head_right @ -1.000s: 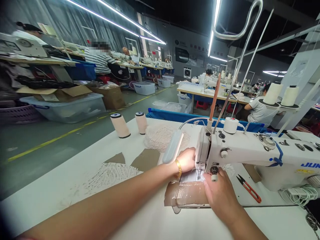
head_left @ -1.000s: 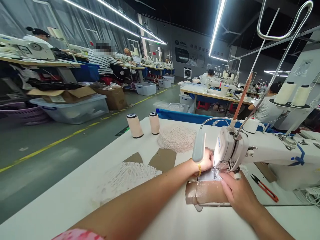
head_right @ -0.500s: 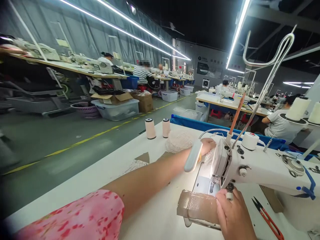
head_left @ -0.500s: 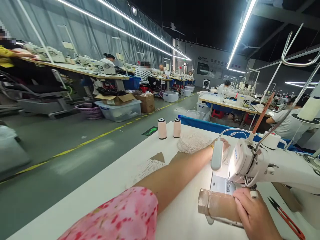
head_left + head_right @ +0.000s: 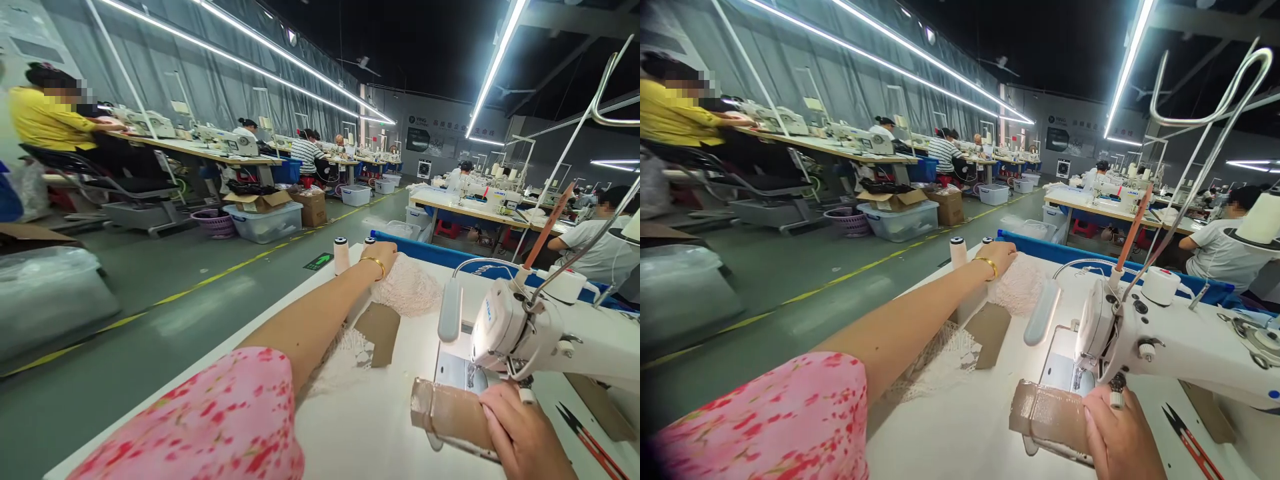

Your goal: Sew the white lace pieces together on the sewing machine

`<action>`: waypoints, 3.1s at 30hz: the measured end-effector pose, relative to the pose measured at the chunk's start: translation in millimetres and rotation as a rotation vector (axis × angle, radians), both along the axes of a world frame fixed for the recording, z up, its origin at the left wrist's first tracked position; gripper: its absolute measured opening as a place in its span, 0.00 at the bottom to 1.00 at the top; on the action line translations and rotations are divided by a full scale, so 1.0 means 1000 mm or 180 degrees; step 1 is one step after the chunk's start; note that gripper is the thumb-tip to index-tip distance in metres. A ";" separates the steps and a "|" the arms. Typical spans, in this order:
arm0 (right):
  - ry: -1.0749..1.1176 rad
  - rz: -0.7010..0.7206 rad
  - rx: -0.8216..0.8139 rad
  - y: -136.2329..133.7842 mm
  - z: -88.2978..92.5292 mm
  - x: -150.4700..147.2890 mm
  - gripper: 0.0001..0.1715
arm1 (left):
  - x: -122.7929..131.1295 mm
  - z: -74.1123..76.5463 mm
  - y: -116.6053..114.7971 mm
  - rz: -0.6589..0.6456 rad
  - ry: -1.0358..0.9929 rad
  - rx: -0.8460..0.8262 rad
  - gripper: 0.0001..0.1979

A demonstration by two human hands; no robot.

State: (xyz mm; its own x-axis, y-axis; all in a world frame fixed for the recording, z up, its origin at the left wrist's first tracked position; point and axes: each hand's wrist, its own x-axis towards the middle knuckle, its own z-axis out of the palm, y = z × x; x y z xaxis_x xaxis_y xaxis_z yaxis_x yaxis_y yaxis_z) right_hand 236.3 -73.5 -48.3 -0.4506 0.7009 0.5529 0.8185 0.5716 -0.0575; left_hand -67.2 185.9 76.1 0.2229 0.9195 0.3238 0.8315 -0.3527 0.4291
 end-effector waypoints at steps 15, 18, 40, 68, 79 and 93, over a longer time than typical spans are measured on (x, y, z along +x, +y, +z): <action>-0.0249 0.0215 0.0295 0.001 -0.029 0.028 0.14 | -0.072 -0.026 -0.162 -0.1032 0.1087 -0.1369 0.15; -0.0123 0.0120 0.0225 -0.001 -0.025 0.025 0.13 | -0.072 -0.038 -0.172 -0.1099 0.0887 -0.1435 0.09; 0.0968 -0.0214 -0.1221 -0.022 0.025 -0.008 0.18 | 0.038 -0.018 -0.200 -0.1975 0.0012 -0.0871 0.11; 0.2396 -0.0600 -0.2010 -0.030 0.040 -0.038 0.11 | 0.067 -0.079 -0.209 -0.2361 -0.1110 -0.0487 0.08; 0.2595 -0.0249 -0.2146 -0.029 0.043 -0.039 0.11 | 0.069 -0.082 -0.211 -0.2314 -0.1131 -0.0610 0.07; 0.2027 -0.0122 -0.0718 -0.032 0.037 -0.039 0.07 | 0.078 -0.077 -0.217 -0.2028 -0.1586 -0.0987 0.05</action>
